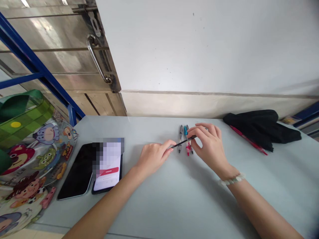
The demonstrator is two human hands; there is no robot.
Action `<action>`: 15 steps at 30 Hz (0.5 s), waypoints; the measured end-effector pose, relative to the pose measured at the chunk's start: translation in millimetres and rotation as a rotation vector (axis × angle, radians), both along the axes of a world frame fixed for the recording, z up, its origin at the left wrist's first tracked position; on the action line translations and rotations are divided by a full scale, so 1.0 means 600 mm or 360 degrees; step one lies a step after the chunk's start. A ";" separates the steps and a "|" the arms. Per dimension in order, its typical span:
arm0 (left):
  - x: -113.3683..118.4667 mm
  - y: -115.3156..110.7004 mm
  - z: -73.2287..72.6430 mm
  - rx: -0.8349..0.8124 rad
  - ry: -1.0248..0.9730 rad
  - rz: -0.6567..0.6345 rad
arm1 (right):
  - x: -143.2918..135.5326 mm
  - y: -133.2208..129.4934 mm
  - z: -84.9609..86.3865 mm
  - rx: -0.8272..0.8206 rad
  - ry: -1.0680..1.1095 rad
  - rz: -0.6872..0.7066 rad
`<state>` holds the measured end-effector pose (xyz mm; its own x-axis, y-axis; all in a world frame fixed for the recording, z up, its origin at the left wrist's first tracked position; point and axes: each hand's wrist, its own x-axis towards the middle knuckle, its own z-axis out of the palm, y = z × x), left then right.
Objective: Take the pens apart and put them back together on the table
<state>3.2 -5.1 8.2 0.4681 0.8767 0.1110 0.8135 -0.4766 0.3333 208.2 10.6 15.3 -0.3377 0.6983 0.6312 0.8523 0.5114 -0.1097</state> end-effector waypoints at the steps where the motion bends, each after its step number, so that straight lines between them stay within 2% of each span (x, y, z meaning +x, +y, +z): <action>1: 0.000 0.000 0.000 0.0001 -0.0009 0.0009 | 0.002 0.001 0.002 -0.0002 0.0032 -0.0042; 11: 0.000 0.001 -0.001 -0.0020 -0.0044 0.0039 | 0.019 0.009 0.009 0.0054 0.0155 -0.0215; 15: 0.000 0.000 -0.003 0.0011 -0.0059 0.0039 | 0.022 0.008 0.013 -0.0197 0.0333 -0.0162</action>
<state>3.4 -5.1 6.5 0.4418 0.8871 0.1338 0.8122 -0.4589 0.3601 221.5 15.6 22.8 -0.1329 0.7983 0.5874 0.8509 0.3957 -0.3454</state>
